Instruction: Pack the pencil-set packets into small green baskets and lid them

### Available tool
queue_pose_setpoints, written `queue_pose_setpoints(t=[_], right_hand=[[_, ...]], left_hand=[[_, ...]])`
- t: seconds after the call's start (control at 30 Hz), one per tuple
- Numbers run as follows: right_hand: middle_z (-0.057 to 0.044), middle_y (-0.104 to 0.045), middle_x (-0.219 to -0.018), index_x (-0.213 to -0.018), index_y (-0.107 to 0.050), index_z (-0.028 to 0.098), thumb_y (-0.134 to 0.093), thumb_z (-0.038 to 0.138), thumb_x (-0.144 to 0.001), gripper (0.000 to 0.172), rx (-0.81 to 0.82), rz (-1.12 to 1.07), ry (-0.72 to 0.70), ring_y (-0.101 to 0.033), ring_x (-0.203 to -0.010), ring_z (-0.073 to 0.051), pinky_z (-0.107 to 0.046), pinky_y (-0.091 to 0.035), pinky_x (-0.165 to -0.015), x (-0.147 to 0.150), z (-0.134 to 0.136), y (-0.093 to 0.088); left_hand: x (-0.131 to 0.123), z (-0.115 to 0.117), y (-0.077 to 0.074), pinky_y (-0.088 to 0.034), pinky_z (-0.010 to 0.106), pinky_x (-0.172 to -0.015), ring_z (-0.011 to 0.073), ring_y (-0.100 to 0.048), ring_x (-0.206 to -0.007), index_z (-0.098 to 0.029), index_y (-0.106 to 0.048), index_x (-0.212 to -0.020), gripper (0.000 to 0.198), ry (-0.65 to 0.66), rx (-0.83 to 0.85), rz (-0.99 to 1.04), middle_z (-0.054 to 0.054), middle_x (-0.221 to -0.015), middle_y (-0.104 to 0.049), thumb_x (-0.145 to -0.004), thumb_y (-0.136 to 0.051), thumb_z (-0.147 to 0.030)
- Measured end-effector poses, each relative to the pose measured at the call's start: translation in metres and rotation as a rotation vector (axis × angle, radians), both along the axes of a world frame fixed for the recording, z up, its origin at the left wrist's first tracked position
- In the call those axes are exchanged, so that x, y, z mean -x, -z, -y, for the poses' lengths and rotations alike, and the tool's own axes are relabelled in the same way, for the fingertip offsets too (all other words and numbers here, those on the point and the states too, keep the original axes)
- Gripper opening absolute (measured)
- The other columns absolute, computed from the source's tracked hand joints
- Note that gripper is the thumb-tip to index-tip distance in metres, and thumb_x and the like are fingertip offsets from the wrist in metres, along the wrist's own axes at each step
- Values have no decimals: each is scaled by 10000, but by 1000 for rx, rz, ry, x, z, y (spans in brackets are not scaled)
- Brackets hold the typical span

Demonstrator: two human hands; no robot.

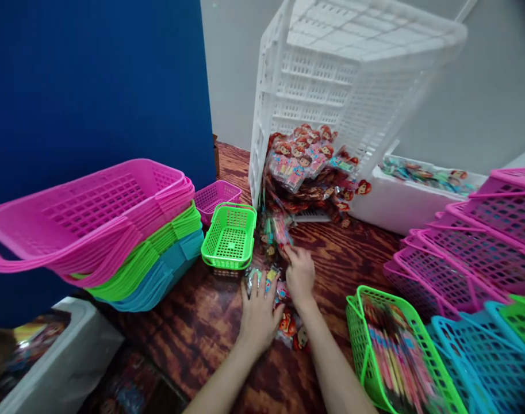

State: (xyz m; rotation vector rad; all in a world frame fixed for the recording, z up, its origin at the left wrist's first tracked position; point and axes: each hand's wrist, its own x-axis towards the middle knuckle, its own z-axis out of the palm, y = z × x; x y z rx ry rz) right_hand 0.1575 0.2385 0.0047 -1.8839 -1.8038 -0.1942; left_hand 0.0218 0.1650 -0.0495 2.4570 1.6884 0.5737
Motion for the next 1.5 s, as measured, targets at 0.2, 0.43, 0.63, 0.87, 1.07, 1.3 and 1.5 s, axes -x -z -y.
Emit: queue_pose_setpoints(t=[0.2, 0.43, 0.63, 0.87, 1.07, 1.3, 1.5], right_hand=[[-90, -625, -1340, -1338, -620, 271, -412, 1, -813, 626, 28, -22, -144, -561, -1163, -251, -427, -483, -934, -19, 131, 57], [-127, -682, -1216, -1222, -659, 140, -363, 98, -868, 463, 293, -350, 84, -584, -1154, -239, -389, -456, -1006, -45, 125, 17], [-279, -526, -1398, -1443, -445, 91, -697, 371, -785, 758, 359, -327, 192, -471, -1284, -411, -587, -380, -996, -8, 38, 11], [-190, -659, -1223, -1382, -495, 128, -666, 205, -762, 648, 352, -349, 215, -593, -1143, -307, -362, -432, -899, -11, 34, 16], [-73, -708, -991, -1119, -644, 169, -575, 250, -812, 325, 301, -412, 164, -657, -907, -221, -287, -459, -801, -40, 76, -1], [-24, -658, -879, -924, -612, 221, -534, 293, -916, 106, 306, -368, -190, -638, -820, -204, -294, -443, -748, -31, 155, -40], [-38, -667, -884, -906, -567, 208, -568, 100, -884, 110, 472, -16, -341, -646, -827, -231, -309, -435, -699, 1, 201, -18]], left_hand=[[43, 65, 2, -254, 680, -1142, 322, -267, -1484, -404, -345, -1519, 521, 207, 73, -3, 40, -1619, -310, -1016, -453, -319], [68, 83, -8, -264, 603, -1171, 283, -349, -1446, -261, -401, -1511, 565, 155, 115, 27, 113, -1571, -390, -958, -495, -192], [30, 80, 1, -352, 533, -1119, 329, -410, -1388, -188, -518, -1435, 489, -41, -17, -19, 153, -1524, -447, -962, -537, -311], [31, 66, 11, -236, 574, -1176, 310, -347, -1444, -224, -453, -1485, 502, -28, -42, -61, 115, -1579, -379, -995, -466, -336], [20, 33, 2, -77, 635, -1193, 339, -241, -1493, -179, -441, -1487, 518, -171, 86, 176, 154, -1606, -308, -985, -458, -305], [35, 25, -23, -281, 512, -1185, 268, -327, -1469, -194, -272, -1555, 535, -262, 260, 764, 151, -1592, -341, -1037, -305, -326], [74, 85, -35, -250, 473, -1216, 297, -251, -1497, -286, -137, -1595, 1020, 308, 506, 680, 105, -1623, -281, -808, -774, -415]])
